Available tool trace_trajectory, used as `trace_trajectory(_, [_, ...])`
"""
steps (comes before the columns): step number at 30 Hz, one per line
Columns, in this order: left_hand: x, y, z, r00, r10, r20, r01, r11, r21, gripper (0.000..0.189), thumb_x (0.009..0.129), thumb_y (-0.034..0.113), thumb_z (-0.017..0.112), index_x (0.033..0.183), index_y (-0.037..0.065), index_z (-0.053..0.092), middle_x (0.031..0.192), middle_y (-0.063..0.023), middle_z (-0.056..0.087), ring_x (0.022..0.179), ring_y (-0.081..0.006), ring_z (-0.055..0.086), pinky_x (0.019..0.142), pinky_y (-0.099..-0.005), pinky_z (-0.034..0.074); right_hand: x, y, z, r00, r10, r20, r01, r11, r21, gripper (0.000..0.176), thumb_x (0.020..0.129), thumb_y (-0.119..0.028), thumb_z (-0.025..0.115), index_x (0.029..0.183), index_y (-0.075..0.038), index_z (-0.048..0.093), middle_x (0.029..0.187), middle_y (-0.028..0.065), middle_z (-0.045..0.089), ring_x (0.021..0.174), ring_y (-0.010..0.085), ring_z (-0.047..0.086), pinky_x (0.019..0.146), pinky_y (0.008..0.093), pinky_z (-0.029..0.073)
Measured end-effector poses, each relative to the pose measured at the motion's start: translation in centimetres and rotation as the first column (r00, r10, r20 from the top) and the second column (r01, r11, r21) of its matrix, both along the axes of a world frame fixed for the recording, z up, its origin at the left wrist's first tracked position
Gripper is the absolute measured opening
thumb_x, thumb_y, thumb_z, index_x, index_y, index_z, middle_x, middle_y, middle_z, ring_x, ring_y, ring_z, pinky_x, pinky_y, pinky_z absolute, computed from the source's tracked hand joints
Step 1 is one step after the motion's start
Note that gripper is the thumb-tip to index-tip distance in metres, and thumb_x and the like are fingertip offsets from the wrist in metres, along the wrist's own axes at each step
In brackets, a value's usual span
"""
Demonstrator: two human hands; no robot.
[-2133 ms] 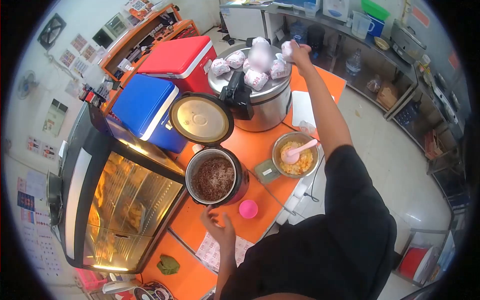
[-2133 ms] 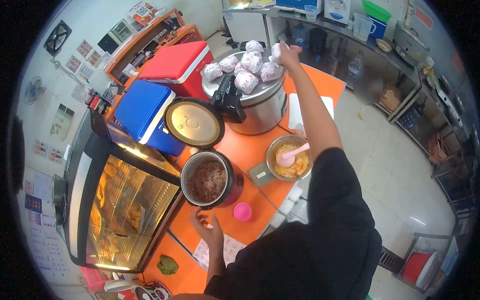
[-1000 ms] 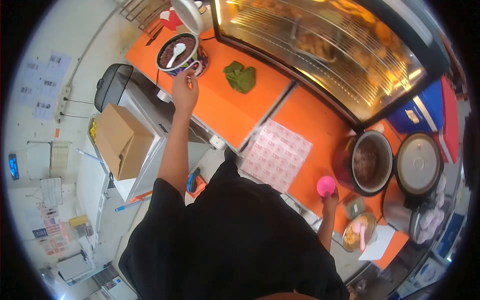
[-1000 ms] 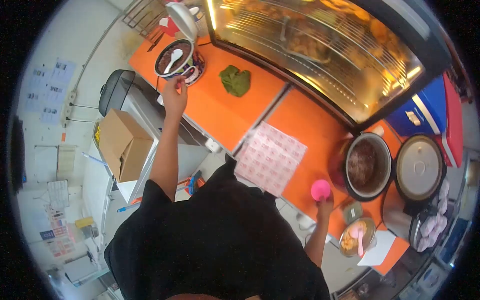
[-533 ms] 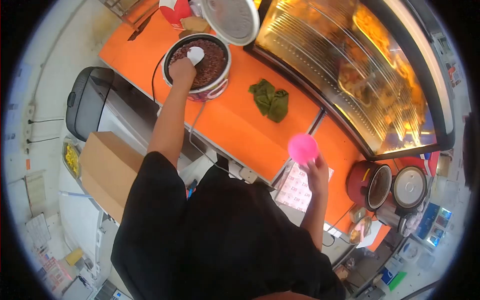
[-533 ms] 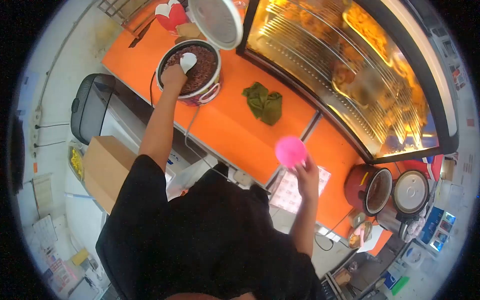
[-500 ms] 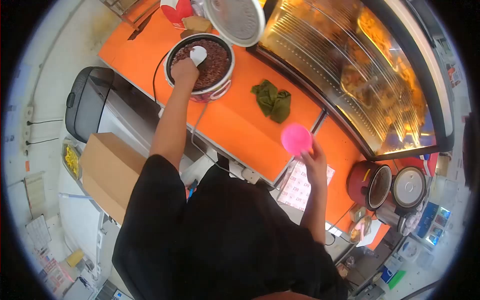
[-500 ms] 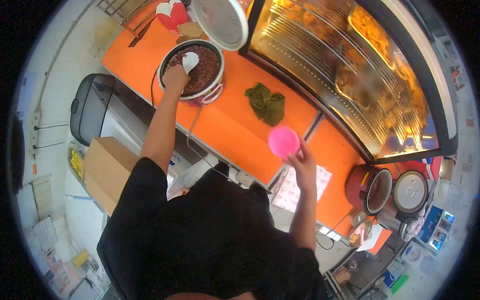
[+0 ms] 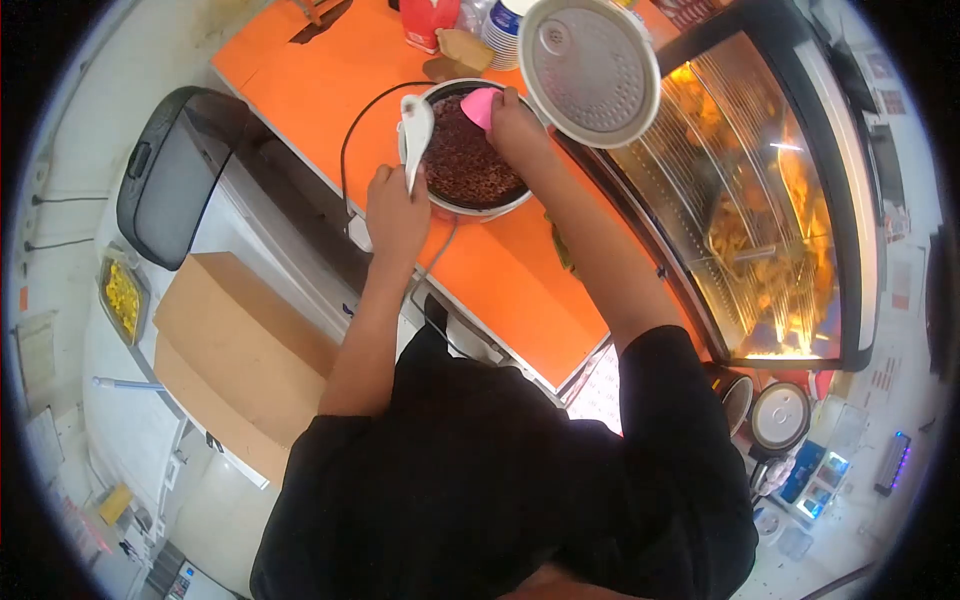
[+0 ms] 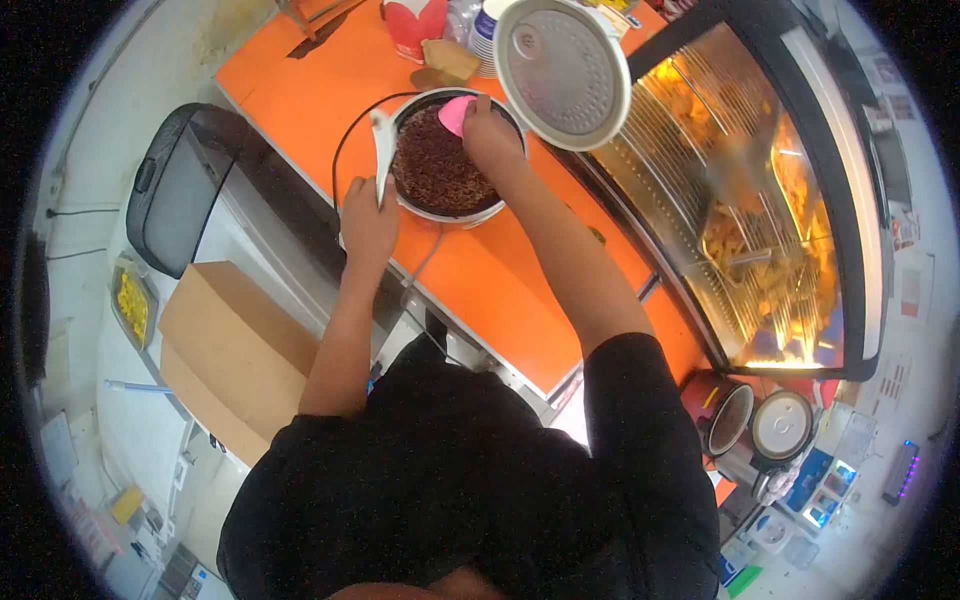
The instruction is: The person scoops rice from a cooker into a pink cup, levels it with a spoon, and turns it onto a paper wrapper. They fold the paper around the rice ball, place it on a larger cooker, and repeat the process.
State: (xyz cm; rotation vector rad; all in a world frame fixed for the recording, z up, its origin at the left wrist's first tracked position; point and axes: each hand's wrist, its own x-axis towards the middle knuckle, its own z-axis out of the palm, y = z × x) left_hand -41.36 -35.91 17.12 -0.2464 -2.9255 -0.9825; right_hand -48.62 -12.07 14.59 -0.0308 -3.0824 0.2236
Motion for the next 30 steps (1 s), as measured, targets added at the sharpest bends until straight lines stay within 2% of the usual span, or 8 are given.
trace_trajectory(3, [1.6,-0.8,-1.8,0.976,0.143,-0.165,-0.105,0.97,0.219,0.04,0.107,0.031,0.049,0.099,-0.007,0.062,0.092,-0.024,0.066,0.093,-0.0418,0.066,0.081,-0.0501,0.05,-0.4,-0.6,-0.2,0.995,0.044,0.094,-0.042,0.999,-0.029,0.054,0.078,-0.018,0.08,0.12,0.008,0.058,0.123,0.0274,0.057,0.099,0.0417,0.069,0.085,0.0472,0.059])
trace_trajectory(5, [2.4,-0.8,-3.1,0.928,0.092,0.362,-0.253,0.868,0.427,0.043,0.111,0.033,0.045,0.112,-0.007,0.06,0.106,-0.0259,0.067,0.1,-0.0387,0.067,0.084,-0.0467,0.053,-0.3,-0.3,0.3,0.991,0.077,0.113,-0.07,0.995,-0.067,0.057,0.073,-0.022,0.085,0.115,0.008,0.062,0.121,0.0276,0.06,0.101,0.0416,0.068,0.089,0.0466,0.057])
trace_trajectory(8, [3.4,0.8,-4.4,0.915,-0.079,0.396,-0.275,0.597,0.754,0.049,0.112,0.036,0.04,0.128,-0.007,0.057,0.125,-0.0228,0.064,0.111,-0.0304,0.067,0.093,-0.041,0.055,-0.4,1.1,-2.6,0.966,0.259,0.014,-0.256,0.96,-0.117,0.056,0.073,-0.027,0.083,0.114,0.006,0.062,0.116,0.0279,0.061,0.1,0.0449,0.066,0.093,0.0503,0.054])
trace_trajectory(15, [3.6,0.6,-3.9,0.915,-0.14,0.379,-0.285,0.439,0.852,0.053,0.113,0.035,0.036,0.148,-0.004,0.044,0.134,-0.0158,0.061,0.121,-0.022,0.063,0.103,-0.0366,0.053,0.4,-0.7,-0.9,0.906,0.374,0.199,-0.297,0.895,-0.332,0.044,0.074,-0.029,0.083,0.099,0.005,0.072,0.092,0.0259,0.069,0.091,0.0434,0.066,0.087,0.0462,0.054])
trace_trajectory(18, [3.8,0.4,-3.8,0.908,-0.168,0.384,-0.279,0.442,0.852,0.052,0.114,0.034,0.036,0.149,-0.004,0.043,0.135,-0.0162,0.06,0.122,-0.023,0.063,0.102,-0.0375,0.054,-0.2,-0.3,-1.4,0.878,0.268,0.398,-0.121,0.926,-0.357,0.04,0.077,-0.031,0.084,0.091,0.006,0.076,0.082,0.0219,0.073,0.077,0.0345,0.071,0.075,0.0398,0.056])
trace_trajectory(23, [3.3,-0.4,-3.5,0.888,-0.162,0.431,-0.325,0.442,0.836,0.053,0.114,0.035,0.036,0.151,-0.002,0.042,0.139,-0.0165,0.059,0.128,-0.0238,0.059,0.106,-0.0408,0.051,-0.4,0.5,-1.7,0.768,0.142,0.625,0.406,0.647,-0.645,0.038,0.085,-0.03,0.083,0.094,0.007,0.077,0.083,0.0112,0.073,0.075,0.0132,0.071,0.066,0.0263,0.057])
trace_trajectory(26, [3.2,-1.4,-4.1,0.875,-0.185,0.448,-0.342,0.418,0.841,0.055,0.114,0.036,0.036,0.152,-0.003,0.04,0.145,-0.0189,0.055,0.134,-0.026,0.055,0.109,-0.0422,0.048,0.0,1.3,-0.9,0.793,0.146,0.592,0.493,0.418,-0.763,0.038,0.085,-0.028,0.085,0.1,0.006,0.076,0.087,0.0112,0.073,0.078,0.0124,0.07,0.068,0.0257,0.058])
trace_trajectory(30, [3.6,-2.4,-3.9,0.883,-0.182,0.434,-0.329,0.419,0.846,0.064,0.113,0.041,0.035,0.151,-0.01,0.036,0.156,-0.0243,0.043,0.145,-0.0349,0.044,0.118,-0.045,0.039,0.0,1.7,0.8,0.835,0.081,0.544,0.439,0.498,-0.748,0.042,0.084,-0.021,0.083,0.116,0.005,0.071,0.103,0.0157,0.071,0.089,0.0225,0.073,0.076,0.0332,0.06])
